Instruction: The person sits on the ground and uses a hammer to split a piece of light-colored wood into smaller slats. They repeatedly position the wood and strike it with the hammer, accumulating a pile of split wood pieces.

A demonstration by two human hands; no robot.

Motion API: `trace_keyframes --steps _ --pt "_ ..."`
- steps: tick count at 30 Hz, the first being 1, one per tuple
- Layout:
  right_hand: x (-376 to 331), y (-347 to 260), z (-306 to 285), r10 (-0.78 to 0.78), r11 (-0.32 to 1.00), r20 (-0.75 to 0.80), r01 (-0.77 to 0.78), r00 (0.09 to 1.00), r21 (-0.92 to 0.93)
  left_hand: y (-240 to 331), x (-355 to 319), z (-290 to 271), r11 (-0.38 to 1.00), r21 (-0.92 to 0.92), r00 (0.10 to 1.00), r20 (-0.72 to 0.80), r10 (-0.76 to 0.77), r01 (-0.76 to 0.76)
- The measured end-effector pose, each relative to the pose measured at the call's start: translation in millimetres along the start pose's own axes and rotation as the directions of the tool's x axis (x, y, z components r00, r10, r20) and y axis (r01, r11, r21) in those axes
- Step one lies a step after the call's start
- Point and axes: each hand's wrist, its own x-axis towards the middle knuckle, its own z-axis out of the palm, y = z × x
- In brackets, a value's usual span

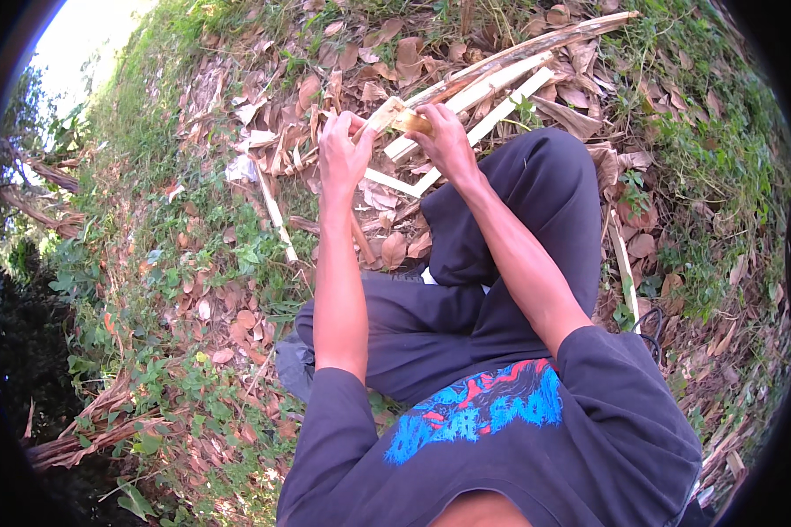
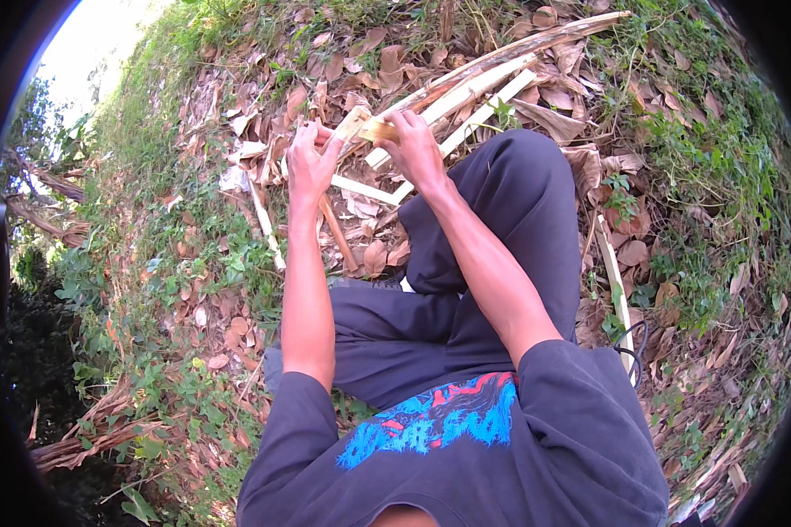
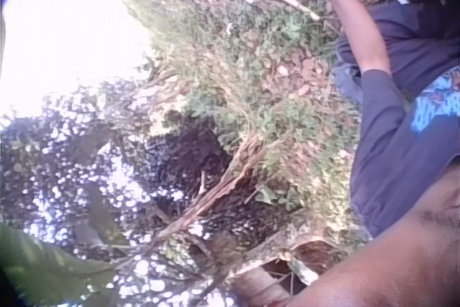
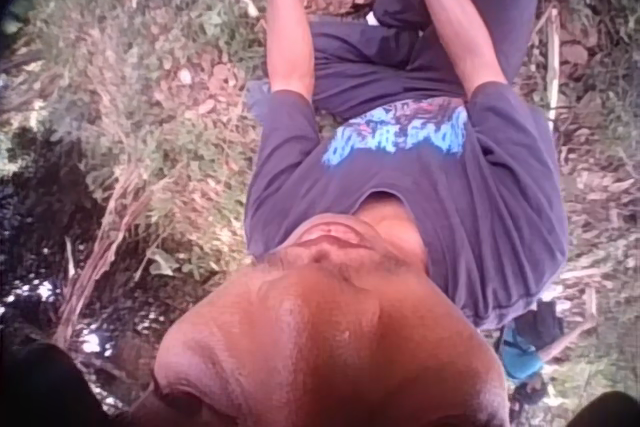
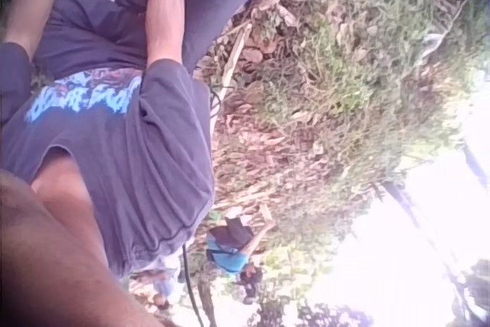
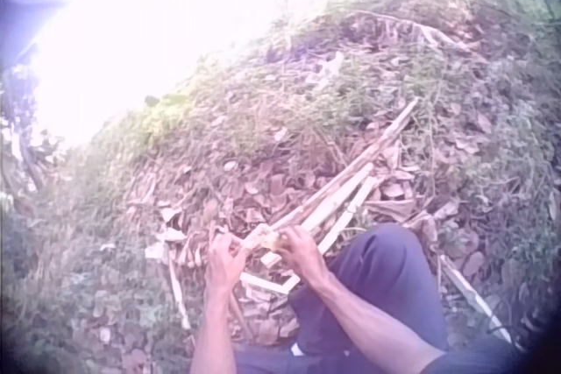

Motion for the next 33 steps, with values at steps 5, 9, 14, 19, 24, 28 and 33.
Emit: trace_keyframes --steps 5,9,14,19,24,28,33 --pt "-1.6 5.2 4.7 0.006 1.0 0.114 -0.008 0.993 0.019 -8.0 -10.5 3.1 0.975 -0.072 0.967 0.16 -0.197 0.21" --pt "4.1 -2.1 -0.3 0.002 0.948 0.302 -0.098 0.953 0.303 -14.7 -15.7 2.6 0.984 -0.175 0.993 0.118 -0.011 0.032" --pt "2.0 2.3 4.6 0.008 0.982 0.251 -0.055 0.968 0.181 -11.8 -19.5 4.0 0.991 -0.1 0.987 0.145 -0.074 0.089" --pt "1.7 4.1 7.5 -0.03 0.989 0.193 0.0 0.981 0.151 -8.1 -21.7 2.3 0.989 -0.069 0.987 0.102 -0.122 0.129" --pt "-1.1 1.2 11.7 -0.04 0.991 0.172 0.018 0.984 0.132 -7.9 -20.5 2.1 0.998 -0.031 0.995 0.088 -0.055 0.058" --pt "-2.0 4.5 14.4 -0.074 0.988 0.14 0.054 0.987 0.145 -14.4 -16.6 3.4 0.998 -0.013 0.992 0.106 -0.064 0.066" --pt "0.3 -23.9 28.7 -0.059 0.973 0.089 0.037 0.994 0.227 -6.9 -8.7 -26.1 0.996 0.077 0.995 0.083 -0.047 0.041"
